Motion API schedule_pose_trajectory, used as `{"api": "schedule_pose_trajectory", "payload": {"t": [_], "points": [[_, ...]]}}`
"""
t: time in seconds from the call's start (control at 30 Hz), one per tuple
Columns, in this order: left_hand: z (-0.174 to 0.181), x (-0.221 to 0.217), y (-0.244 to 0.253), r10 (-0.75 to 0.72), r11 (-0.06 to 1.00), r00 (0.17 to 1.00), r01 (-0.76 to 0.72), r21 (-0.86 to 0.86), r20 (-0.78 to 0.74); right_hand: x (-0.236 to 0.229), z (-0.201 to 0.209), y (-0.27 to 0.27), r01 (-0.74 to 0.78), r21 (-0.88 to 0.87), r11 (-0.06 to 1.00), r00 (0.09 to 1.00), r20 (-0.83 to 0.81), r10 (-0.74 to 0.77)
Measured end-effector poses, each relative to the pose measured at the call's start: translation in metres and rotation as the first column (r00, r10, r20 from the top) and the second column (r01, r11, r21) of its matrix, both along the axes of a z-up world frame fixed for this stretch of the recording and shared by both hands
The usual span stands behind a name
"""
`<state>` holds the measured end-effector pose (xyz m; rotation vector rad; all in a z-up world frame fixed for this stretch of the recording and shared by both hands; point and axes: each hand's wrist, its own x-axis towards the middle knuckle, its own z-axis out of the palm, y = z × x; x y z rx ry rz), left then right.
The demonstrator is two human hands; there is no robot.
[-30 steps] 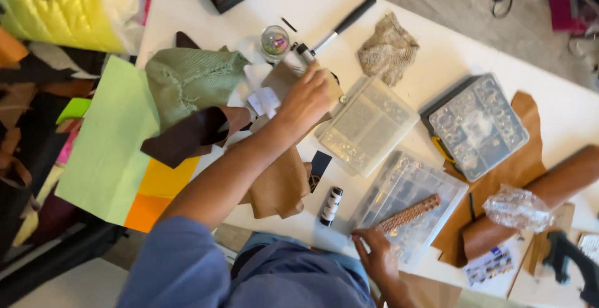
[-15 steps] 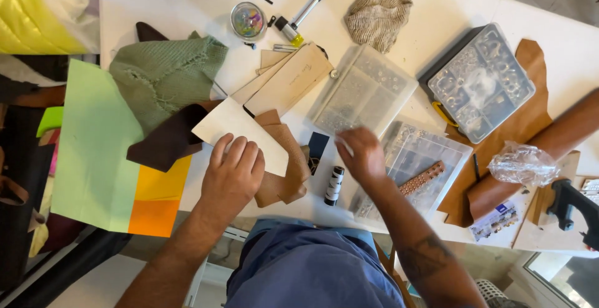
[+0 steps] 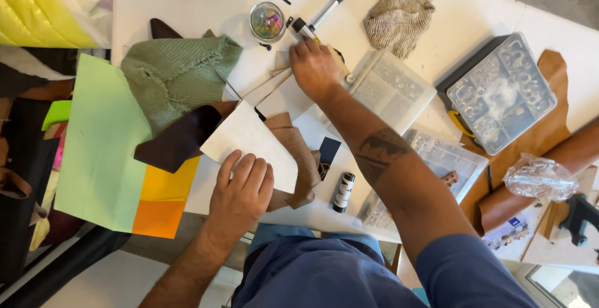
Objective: The person is attaching metal rivets to a leather strap by placing them in holes and hammering them with a mallet.
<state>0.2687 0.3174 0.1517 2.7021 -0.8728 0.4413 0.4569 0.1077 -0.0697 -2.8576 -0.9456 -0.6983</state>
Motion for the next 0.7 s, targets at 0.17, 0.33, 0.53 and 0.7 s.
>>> {"api": "schedule_pose_trajectory", "payload": {"t": [0.17, 0.33, 0.53, 0.7], "points": [[0.001, 0.000, 0.000, -0.004, 1.000, 1.000, 0.004, -0.023, 0.000, 0.011, -0.009, 0.011, 0.041, -0.117, 0.992, 0.999, 0.037, -0.037], [0.001, 0.006, -0.002, 0.022, 0.999, 0.999, -0.021, -0.027, 0.045, 0.012, -0.004, 0.013, 0.001, -0.083, 0.997, 0.998, -0.064, -0.007], [-0.007, 0.025, -0.013, -0.033, 0.999, 0.996, 0.036, -0.033, 0.077, 0.006, 0.003, 0.006, -0.068, -0.036, 0.997, 0.993, -0.096, 0.065], [-0.012, 0.062, -0.035, -0.109, 0.994, 0.990, 0.110, -0.003, 0.089, -0.007, 0.105, -0.025, 0.174, 0.572, 0.802, 0.952, -0.306, 0.012]]}}
